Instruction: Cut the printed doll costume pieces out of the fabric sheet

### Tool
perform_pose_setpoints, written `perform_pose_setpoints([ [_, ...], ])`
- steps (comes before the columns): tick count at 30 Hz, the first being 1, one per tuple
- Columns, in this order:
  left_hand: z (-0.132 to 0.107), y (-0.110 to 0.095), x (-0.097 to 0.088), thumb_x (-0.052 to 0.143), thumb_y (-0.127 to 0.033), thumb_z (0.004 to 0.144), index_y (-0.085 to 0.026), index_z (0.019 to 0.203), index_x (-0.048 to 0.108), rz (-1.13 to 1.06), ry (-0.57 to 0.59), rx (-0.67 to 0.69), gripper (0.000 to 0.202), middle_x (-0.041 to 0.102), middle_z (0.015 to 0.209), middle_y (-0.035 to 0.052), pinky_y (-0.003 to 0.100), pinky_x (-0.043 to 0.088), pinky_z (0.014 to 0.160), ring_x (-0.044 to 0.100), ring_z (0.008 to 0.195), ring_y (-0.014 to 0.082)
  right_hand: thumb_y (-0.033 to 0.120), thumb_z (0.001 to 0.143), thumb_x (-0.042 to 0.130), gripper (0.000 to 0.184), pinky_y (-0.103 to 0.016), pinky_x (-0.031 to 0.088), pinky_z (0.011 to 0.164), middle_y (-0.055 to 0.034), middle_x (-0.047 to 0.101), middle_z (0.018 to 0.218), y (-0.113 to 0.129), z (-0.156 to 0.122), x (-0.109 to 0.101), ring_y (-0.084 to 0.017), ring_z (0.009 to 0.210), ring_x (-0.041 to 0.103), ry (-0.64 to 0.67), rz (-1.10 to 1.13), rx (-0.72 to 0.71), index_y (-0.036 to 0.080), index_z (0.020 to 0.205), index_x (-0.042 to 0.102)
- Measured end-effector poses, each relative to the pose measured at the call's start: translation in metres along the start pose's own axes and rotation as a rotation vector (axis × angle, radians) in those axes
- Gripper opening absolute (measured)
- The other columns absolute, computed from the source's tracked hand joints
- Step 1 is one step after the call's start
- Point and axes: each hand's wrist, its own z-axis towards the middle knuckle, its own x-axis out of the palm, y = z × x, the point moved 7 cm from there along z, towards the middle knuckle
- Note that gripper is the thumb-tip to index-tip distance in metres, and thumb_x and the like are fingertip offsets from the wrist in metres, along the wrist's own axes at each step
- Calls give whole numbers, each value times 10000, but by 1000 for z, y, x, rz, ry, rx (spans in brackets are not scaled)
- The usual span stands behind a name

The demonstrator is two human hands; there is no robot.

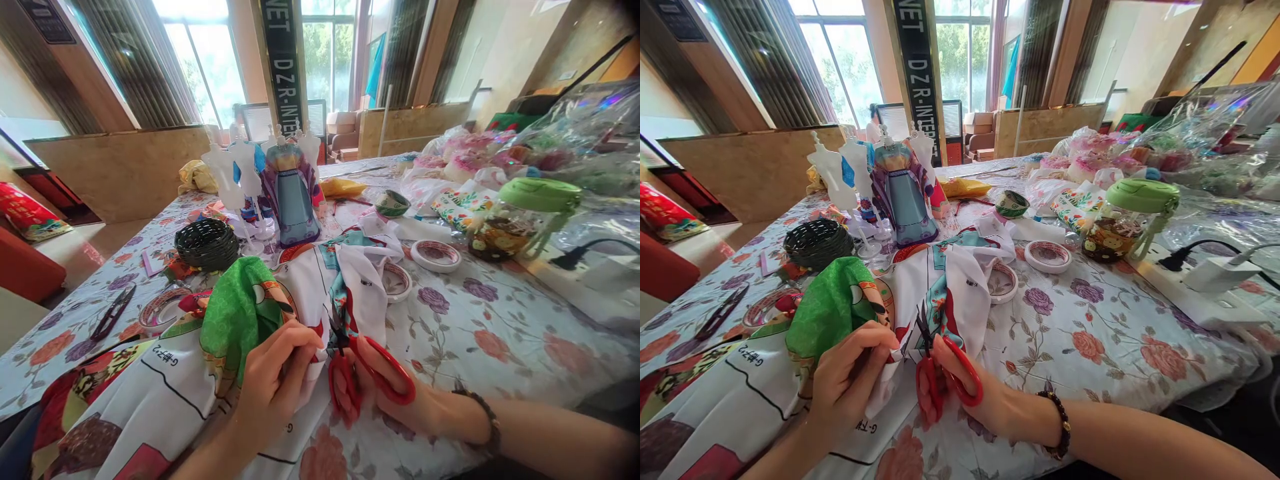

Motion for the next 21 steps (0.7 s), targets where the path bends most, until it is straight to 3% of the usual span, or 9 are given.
perform_pose_setpoints([
  [6,-2,-3,-1,463,-87,907,-190,867,579,1,-1,40,161,581,718,9,172,447,580,544,635,85,750,870,185,693,-283,460,557,-7,497,524,-11,2,6,-121,494,481,49,200,149,194,635,526],
  [12,-1,-3,-9,472,-95,906,-199,851,586,13,-127,27,163,583,699,-6,167,425,555,536,615,81,826,792,229,699,-261,438,545,0,482,547,7,1,27,-113,519,462,183,284,251,197,636,490],
  [15,-2,-3,-11,464,-88,906,-201,851,574,31,-136,36,167,579,704,-11,173,429,577,541,634,83,802,819,216,681,-268,448,596,-3,493,574,10,0,28,-121,567,482,177,278,230,201,653,489],
  [21,-4,-11,-6,455,-46,889,-188,918,560,60,-32,140,179,581,741,4,194,460,630,575,673,93,716,874,323,612,-278,438,656,-26,552,650,-6,-2,14,-130,622,546,131,280,150,172,714,554],
])
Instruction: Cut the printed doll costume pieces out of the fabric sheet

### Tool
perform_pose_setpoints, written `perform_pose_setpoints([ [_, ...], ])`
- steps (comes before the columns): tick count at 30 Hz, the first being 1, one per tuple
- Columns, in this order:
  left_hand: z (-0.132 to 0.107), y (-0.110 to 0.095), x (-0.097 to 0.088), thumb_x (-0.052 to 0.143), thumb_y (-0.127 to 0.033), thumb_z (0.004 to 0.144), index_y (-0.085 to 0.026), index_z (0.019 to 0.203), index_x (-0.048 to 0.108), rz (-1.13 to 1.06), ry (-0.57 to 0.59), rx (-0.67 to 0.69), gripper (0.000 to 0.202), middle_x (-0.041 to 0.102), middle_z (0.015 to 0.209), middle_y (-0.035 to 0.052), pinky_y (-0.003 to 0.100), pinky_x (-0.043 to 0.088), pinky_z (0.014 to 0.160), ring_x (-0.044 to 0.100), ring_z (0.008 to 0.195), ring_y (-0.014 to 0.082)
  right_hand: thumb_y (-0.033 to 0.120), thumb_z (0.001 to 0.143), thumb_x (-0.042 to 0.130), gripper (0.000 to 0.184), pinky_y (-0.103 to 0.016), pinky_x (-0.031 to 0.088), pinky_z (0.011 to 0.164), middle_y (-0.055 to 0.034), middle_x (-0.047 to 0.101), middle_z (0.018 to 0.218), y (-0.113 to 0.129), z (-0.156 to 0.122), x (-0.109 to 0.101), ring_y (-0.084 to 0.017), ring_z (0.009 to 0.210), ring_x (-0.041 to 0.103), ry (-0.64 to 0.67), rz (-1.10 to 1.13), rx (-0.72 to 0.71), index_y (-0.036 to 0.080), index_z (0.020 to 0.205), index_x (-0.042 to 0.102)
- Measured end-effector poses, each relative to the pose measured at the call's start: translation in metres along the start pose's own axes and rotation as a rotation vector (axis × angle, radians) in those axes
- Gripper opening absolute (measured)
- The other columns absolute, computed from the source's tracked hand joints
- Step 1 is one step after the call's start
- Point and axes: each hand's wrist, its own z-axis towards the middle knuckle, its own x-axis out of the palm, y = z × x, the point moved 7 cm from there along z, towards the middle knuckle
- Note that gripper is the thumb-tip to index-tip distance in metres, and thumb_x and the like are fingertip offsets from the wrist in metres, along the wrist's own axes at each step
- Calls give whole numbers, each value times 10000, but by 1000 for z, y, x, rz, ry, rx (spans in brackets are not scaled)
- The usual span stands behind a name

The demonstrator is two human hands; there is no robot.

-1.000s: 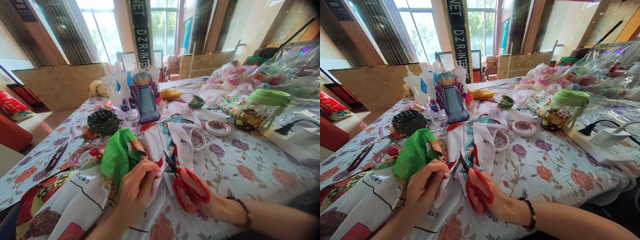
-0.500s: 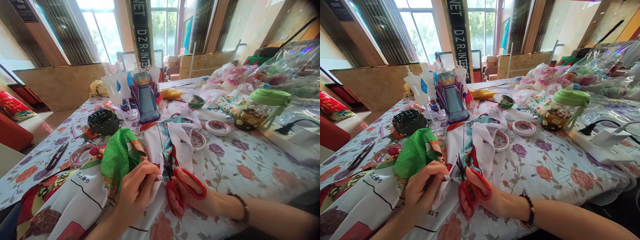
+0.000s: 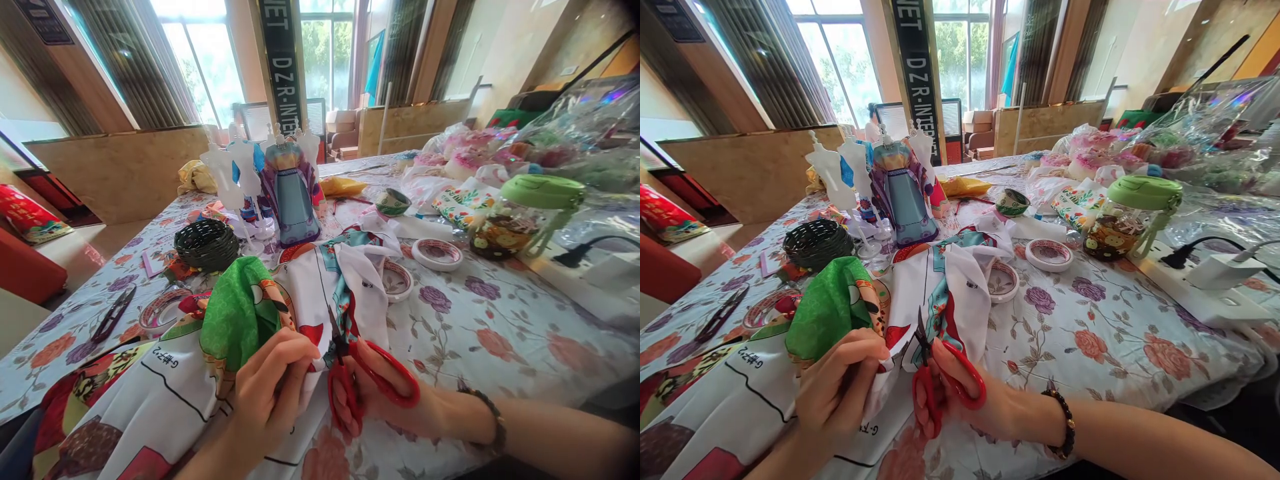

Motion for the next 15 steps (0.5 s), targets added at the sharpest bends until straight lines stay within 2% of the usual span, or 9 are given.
perform_pose_setpoints([
  [5,0,-8,0,454,14,864,-151,942,556,35,33,119,209,589,771,20,192,479,663,560,686,89,668,907,317,601,-337,454,728,-42,569,631,0,1,-4,-154,636,572,-75,51,-56,161,695,561],
  [9,-6,-8,4,457,35,859,-140,987,558,52,116,164,240,598,821,39,219,489,742,570,764,105,641,923,322,572,-360,454,763,-43,573,640,0,1,-5,-169,685,591,-79,64,-74,172,671,532],
  [12,-10,-7,7,463,51,849,-126,1009,561,48,154,182,258,596,842,49,226,484,777,567,793,109,611,958,240,584,-314,447,688,-32,558,645,-3,-2,-11,-154,677,577,-107,-68,-57,175,723,550],
  [15,-10,-7,7,458,62,845,-126,1005,558,54,153,182,267,595,847,48,221,479,783,562,795,105,586,972,230,561,-291,435,661,-26,558,655,-2,-4,-13,-147,679,567,-101,-195,-80,188,734,548],
])
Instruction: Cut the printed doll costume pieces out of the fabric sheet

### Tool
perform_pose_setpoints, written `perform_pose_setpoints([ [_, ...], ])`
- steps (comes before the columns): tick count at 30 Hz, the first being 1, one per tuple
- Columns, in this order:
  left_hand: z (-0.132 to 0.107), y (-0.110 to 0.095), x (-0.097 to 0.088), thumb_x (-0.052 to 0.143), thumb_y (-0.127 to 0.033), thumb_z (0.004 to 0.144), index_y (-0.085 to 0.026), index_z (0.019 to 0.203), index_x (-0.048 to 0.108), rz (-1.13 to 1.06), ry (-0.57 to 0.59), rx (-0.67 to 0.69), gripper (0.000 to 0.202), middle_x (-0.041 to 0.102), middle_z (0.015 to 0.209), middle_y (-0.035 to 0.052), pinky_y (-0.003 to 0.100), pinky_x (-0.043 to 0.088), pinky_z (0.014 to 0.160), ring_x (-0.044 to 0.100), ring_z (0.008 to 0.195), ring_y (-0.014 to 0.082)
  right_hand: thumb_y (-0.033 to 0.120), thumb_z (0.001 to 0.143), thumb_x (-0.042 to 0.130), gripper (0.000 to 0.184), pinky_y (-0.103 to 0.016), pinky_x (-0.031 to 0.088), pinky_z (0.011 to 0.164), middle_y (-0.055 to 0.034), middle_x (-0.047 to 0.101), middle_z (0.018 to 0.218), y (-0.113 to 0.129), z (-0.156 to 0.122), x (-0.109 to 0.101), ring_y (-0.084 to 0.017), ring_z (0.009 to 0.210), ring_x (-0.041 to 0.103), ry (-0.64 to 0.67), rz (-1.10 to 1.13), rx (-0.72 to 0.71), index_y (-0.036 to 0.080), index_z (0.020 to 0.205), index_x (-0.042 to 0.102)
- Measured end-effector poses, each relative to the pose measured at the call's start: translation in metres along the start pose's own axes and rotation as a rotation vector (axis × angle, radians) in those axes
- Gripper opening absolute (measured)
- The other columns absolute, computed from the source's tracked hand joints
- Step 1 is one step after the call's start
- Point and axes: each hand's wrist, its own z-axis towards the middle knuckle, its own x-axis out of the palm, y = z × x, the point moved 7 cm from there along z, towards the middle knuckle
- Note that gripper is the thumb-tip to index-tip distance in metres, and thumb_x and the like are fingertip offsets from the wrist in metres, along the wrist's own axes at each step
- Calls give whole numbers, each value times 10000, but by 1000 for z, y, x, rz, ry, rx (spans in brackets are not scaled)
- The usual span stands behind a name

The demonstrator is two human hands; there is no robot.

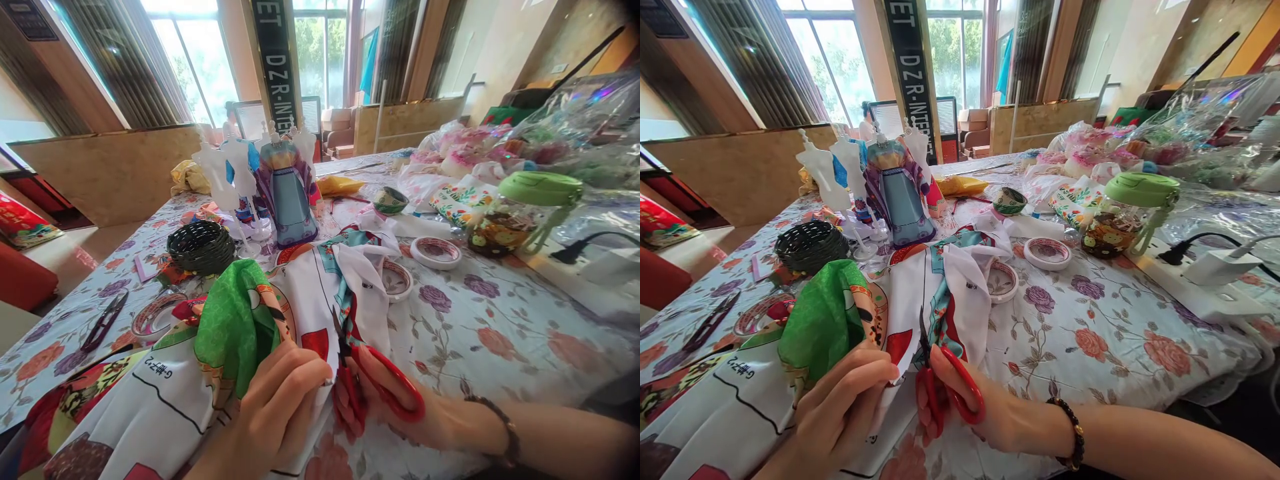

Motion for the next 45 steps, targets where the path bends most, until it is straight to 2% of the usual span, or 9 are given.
perform_pose_setpoints([
  [8,3,-1,-3,453,27,865,-129,1000,554,22,5,-11,230,605,837,47,217,487,794,580,796,107,610,964,173,609,-297,417,637,-33,557,686,-5,0,-6,-145,649,545,-60,-6,29,190,721,542],
  [12,3,0,-3,455,15,867,-137,980,561,30,-16,-24,217,610,821,44,214,493,743,584,761,107,626,952,218,581,-309,447,672,-25,542,660,-3,1,-2,-144,641,532,-52,43,23,196,717,531],
  [22,3,-3,-4,455,43,852,-125,970,557,10,-48,-5,230,595,817,42,221,483,712,559,757,107,568,982,193,588,-302,437,682,-36,553,708,-3,-1,-5,-140,672,550,-66,17,12,178,729,554],
  [29,1,-1,-2,466,24,858,-122,974,564,16,-36,-11,210,603,829,45,227,491,728,575,770,110,665,935,145,665,-309,440,657,-20,494,580,-10,-3,-7,-140,589,516,-54,28,13,197,600,479],
  [32,3,-1,-2,454,13,866,-128,968,567,22,-45,-4,208,609,820,41,217,490,717,581,752,106,735,891,164,683,-276,411,561,3,453,525,-12,-4,-7,-116,512,481,-83,40,27,195,588,453],
  [36,6,-1,-2,438,9,868,-147,966,561,30,-48,-21,222,619,809,37,215,491,683,587,730,107,841,794,222,700,-224,266,377,50,348,409,-16,-3,-7,-72,351,338,-143,71,92,204,561,393],
  [40,8,-2,-4,441,11,857,-154,958,556,20,-64,-26,225,617,792,38,225,493,673,588,716,115,864,765,240,712,-215,201,336,63,285,334,-15,-2,-4,-59,290,261,-161,93,132,209,516,369],
  [42,10,-1,-5,438,6,860,-161,950,554,14,-85,-34,223,613,773,32,230,495,665,587,703,117,853,770,271,700,-218,223,353,58,317,354,-12,-1,-3,-65,312,293,-166,96,137,206,535,398],
  [45,12,1,-8,438,5,861,-174,927,551,2,-126,-67,221,590,740,18,225,497,654,575,689,111,777,837,305,658,-246,386,499,12,466,484,-5,2,1,-101,465,470,-117,76,93,190,601,486],
])
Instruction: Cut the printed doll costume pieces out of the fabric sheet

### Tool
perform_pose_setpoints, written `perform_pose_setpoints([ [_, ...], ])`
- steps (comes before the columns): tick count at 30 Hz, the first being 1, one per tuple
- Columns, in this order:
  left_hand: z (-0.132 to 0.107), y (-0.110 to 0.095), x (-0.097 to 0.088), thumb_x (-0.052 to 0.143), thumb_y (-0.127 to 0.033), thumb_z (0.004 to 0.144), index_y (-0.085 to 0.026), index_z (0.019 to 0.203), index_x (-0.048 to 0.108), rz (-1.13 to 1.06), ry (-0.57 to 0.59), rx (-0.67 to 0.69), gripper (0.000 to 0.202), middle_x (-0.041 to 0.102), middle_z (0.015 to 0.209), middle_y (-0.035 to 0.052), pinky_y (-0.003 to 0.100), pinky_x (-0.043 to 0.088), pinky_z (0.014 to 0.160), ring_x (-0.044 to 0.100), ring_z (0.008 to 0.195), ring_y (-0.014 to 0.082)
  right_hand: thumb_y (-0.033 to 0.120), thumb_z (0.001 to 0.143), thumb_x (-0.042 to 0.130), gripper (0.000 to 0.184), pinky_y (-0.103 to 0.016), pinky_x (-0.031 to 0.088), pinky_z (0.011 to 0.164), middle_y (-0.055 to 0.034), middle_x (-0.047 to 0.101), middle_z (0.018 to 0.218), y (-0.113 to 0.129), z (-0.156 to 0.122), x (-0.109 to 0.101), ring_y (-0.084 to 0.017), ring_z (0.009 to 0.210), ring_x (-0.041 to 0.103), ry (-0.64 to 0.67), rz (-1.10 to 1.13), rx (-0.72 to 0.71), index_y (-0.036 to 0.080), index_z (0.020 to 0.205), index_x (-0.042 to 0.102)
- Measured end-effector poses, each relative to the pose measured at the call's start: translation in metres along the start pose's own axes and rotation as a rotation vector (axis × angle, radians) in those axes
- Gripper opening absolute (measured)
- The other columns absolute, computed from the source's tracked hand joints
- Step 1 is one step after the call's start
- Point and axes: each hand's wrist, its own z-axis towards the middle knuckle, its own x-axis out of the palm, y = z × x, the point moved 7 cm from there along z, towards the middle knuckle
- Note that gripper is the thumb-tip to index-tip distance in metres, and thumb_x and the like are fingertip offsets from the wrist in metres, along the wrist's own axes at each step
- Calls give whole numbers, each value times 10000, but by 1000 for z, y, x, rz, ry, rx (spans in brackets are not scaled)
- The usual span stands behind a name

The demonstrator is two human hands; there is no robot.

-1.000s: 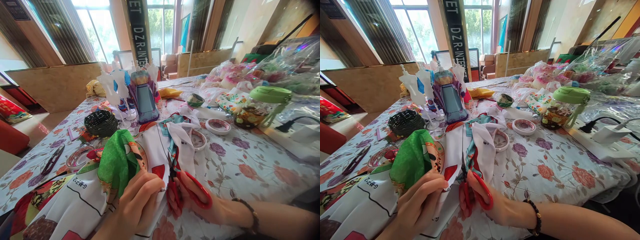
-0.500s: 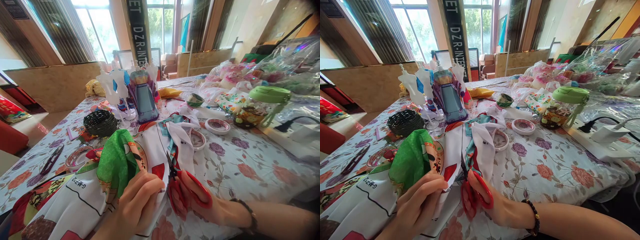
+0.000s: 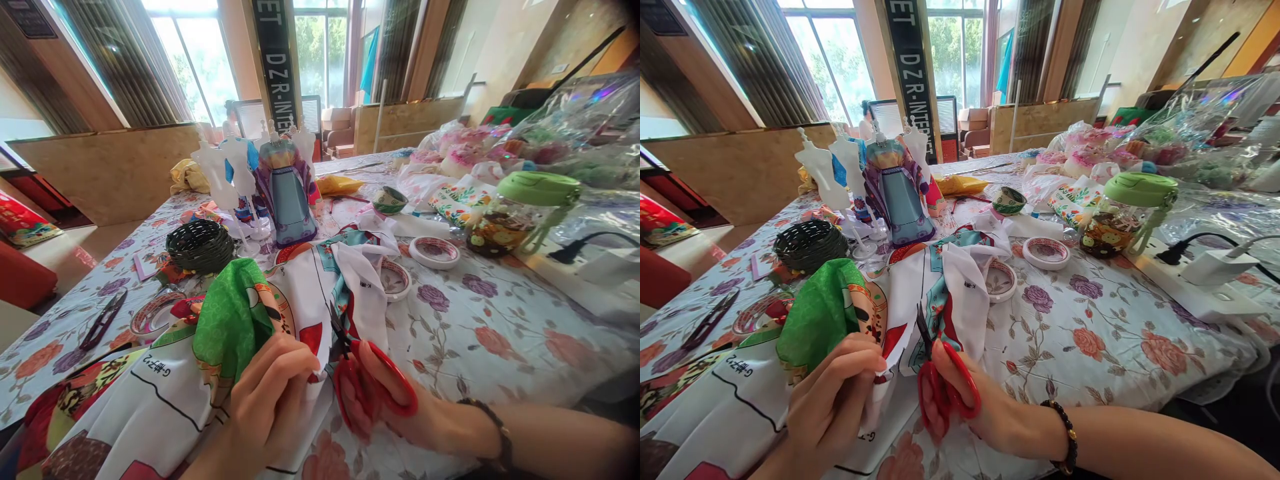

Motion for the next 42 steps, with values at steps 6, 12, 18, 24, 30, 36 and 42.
perform_pose_setpoints([
  [6,-6,17,0,427,-56,909,-189,910,546,-31,-22,-181,179,647,876,45,207,516,701,641,816,117,695,910,217,645,-324,445,733,-40,551,645,9,3,9,-158,682,547,134,85,-85,185,693,548],
  [12,-8,18,2,435,-82,924,-192,896,564,-67,-26,-194,171,656,784,16,178,506,657,643,728,98,656,938,169,637,-337,452,733,-42,553,682,2,3,1,-158,671,556,134,-28,-74,187,702,531],
  [18,-4,11,3,449,-55,910,-183,922,563,-134,15,-107,172,643,791,33,200,511,692,635,756,111,689,911,232,653,-272,407,539,-23,516,539,-6,6,-6,-131,525,527,41,-55,-32,190,592,504],
  [24,-4,12,3,447,-50,905,-183,912,565,-131,1,-102,178,640,782,34,197,499,652,626,741,113,839,788,241,739,-243,342,428,8,426,426,-6,4,-9,-95,401,426,-60,-44,48,191,532,487],
  [30,-4,12,3,451,-35,900,-177,917,559,-142,2,-99,179,603,765,24,205,493,666,593,726,103,887,737,193,761,-226,215,338,22,385,390,-11,0,-12,-69,334,340,-82,-122,152,204,509,438],
  [36,-2,17,2,445,-97,917,-192,852,565,-25,-56,-203,166,589,708,-5,168,451,565,560,616,81,788,826,292,663,-212,235,361,49,378,403,-2,-2,-7,-54,339,319,-79,-78,101,193,577,447],
  [42,-11,43,5,440,-264,953,-208,860,596,68,-28,-513,190,604,689,-31,162,442,533,551,566,79,744,833,397,668,-203,249,358,37,400,357,-5,0,-9,-42,321,360,-96,-54,68,183,470,402],
])
